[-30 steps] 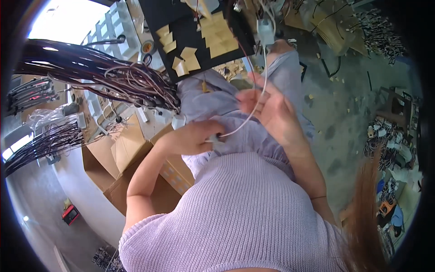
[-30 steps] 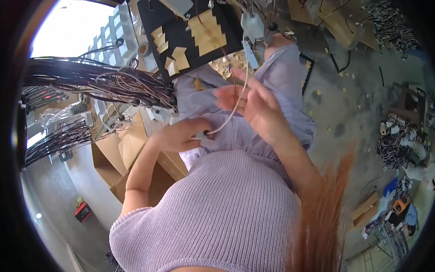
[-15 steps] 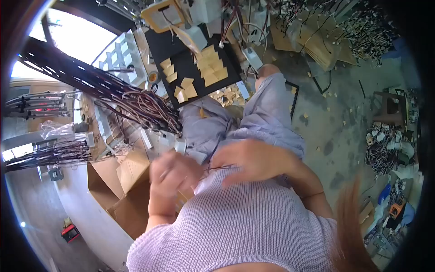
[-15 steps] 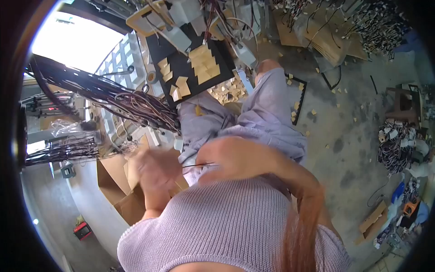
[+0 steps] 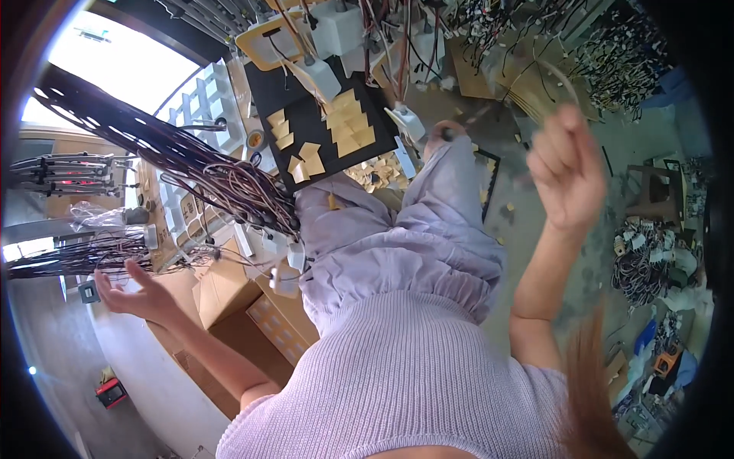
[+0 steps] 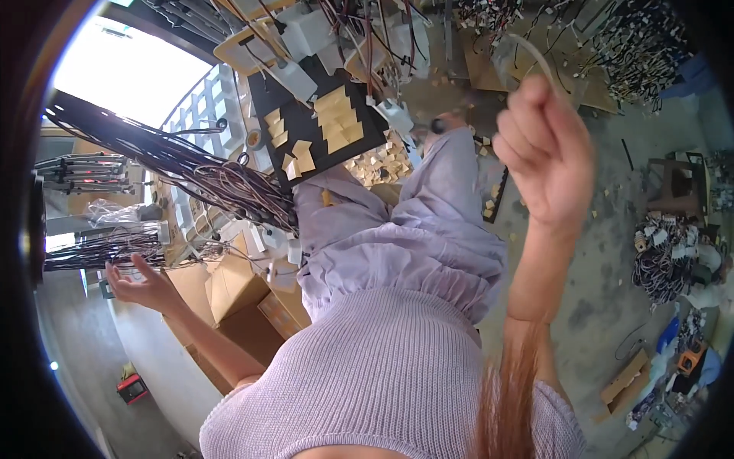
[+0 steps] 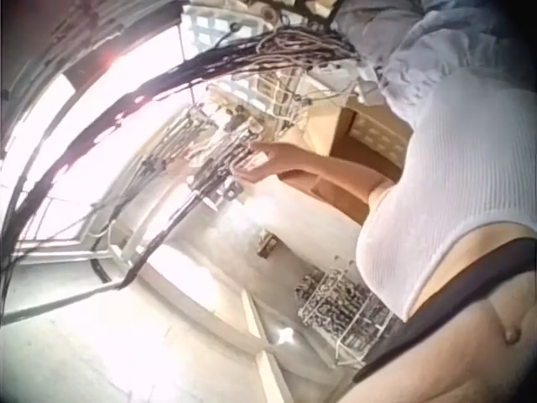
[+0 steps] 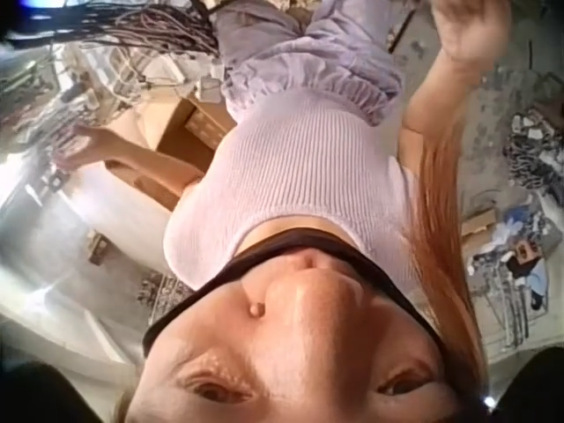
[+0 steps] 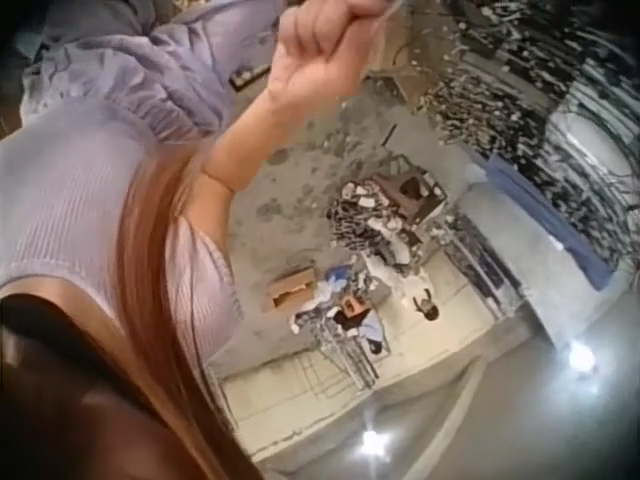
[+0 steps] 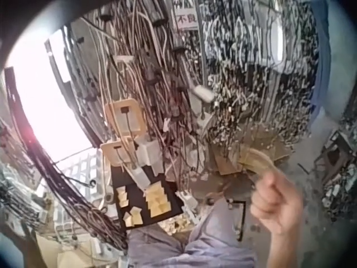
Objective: The recorder is assembling electrical wires into plastic connectors and organizing wiring harnesses.
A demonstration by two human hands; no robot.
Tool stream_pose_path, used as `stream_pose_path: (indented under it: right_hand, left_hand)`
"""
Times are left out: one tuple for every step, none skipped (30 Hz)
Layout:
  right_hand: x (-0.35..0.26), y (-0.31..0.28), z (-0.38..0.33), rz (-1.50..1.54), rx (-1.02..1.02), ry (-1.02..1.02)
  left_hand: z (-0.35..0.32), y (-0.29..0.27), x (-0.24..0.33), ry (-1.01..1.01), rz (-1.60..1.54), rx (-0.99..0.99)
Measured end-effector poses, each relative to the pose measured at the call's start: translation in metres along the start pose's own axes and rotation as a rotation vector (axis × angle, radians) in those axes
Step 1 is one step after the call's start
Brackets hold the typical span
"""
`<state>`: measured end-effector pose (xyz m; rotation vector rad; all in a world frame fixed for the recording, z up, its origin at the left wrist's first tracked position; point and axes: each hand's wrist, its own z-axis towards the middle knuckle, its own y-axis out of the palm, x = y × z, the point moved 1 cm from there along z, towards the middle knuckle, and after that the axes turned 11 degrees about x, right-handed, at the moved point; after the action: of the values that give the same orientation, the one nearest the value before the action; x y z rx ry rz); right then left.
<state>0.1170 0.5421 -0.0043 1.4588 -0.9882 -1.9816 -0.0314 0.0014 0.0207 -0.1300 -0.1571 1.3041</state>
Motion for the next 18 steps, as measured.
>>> stream_pose_path:
  right_hand:
    - [-0.002,0.007,-0.004,0.108,-0.044,0.047]
    - [0.000,0.020,-0.008,0.235,-0.085,0.076]
    - [0.010,0.024,-0.009,0.315,-0.151,0.141]
    - [0.021,0.027,-0.011,0.386,-0.211,0.198]
    - [0.031,0.033,-0.009,0.367,-0.223,0.238]
    - [0.032,0.040,-0.006,0.376,-0.241,0.264]
    - [0.032,0.040,-0.005,0.358,-0.093,0.184]
    - [0.031,0.036,-0.004,0.338,0.053,0.106]
    - [0.017,0.018,0.000,0.206,-0.016,-0.023]
    - [0.001,0.002,-0.004,0.089,0.069,-0.103]
    - [-0.023,-0.009,-0.013,-0.051,0.163,-0.208]
    - [-0.037,-0.026,-0.019,-0.098,0.256,-0.248]
    - [-0.049,-0.043,-0.025,-0.143,0.347,-0.286]
    - [-0.056,-0.057,-0.029,-0.158,0.381,-0.304]
    - [-0.059,-0.070,-0.033,-0.169,0.409,-0.318]
    - [-0.062,-0.079,-0.040,-0.314,0.284,-0.299]
    - [-0.041,-0.069,-0.033,-0.296,0.263,-0.280]
    - [-0.017,-0.056,-0.030,-0.936,0.559,-0.680]
  left_hand:
    - [-0.002,-0.002,0.063,0.192,-0.011,0.044]
    - [-0.019,-0.003,0.096,-0.119,-0.289,-0.101]
    - [-0.043,-0.010,0.144,-0.541,-0.650,-0.376]
    - [-0.033,-0.010,0.214,-0.375,-0.907,-0.731]
    - [-0.020,-0.010,0.277,-0.183,-1.136,-1.076]
    - [-0.058,-0.015,0.305,-0.558,-1.624,-1.353]
    - [-0.067,-0.025,0.326,-0.569,-1.703,-1.493]
    - [-0.069,-0.020,0.325,-0.603,-1.816,-1.810]
    - [-0.068,-0.014,0.318,-0.634,-1.912,-2.133]
    - [-0.062,-0.016,0.299,-0.830,-1.760,-2.128]
    - [-0.063,-0.010,0.286,-0.770,-1.700,-1.965]
    - [-0.070,-0.005,0.269,-0.732,-1.611,-1.787]
    - [-0.078,0.000,0.247,-0.614,-1.436,-1.767]
    - [-0.087,0.004,0.230,-0.503,-1.259,-1.732]
    - [-0.096,0.004,0.222,-0.523,-1.244,-1.716]
    - [-0.103,0.003,0.213,-0.391,-1.103,-1.658]
    - [-0.113,0.001,0.203,-0.267,-0.944,-1.595]
    - [-0.124,-0.004,0.201,-0.138,-0.862,-1.492]
